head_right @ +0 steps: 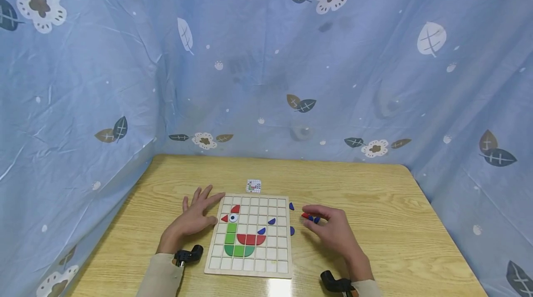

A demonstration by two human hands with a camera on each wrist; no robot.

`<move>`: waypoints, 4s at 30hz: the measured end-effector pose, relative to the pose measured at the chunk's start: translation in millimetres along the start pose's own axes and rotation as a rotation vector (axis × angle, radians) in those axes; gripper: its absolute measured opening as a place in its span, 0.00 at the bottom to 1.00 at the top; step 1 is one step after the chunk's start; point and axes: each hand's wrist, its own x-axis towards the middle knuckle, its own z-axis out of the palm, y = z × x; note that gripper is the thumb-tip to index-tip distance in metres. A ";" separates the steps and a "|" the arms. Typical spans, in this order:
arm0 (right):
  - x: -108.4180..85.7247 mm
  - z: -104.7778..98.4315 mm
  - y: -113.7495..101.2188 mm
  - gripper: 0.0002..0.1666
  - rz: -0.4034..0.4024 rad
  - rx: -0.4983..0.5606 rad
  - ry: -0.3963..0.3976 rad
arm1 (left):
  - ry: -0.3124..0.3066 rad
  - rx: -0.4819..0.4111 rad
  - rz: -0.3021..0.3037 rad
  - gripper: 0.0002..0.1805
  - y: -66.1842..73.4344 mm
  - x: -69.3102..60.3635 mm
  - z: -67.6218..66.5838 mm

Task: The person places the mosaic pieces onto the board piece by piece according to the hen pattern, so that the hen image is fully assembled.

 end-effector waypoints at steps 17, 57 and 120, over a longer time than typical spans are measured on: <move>-24.8 -14.9 15.2 0.17 0.203 0.086 -0.041 | 0.014 -0.001 -0.010 0.48 0.3 -0.4 2.5; -28.3 17.4 -6.5 0.20 -0.027 -0.126 0.020 | 0.004 -0.012 -0.010 0.47 2.5 -2.4 -0.6; -0.4 43.6 -29.3 0.18 -0.182 -0.121 -0.089 | 0.002 -0.005 -0.011 0.47 1.7 -1.0 2.3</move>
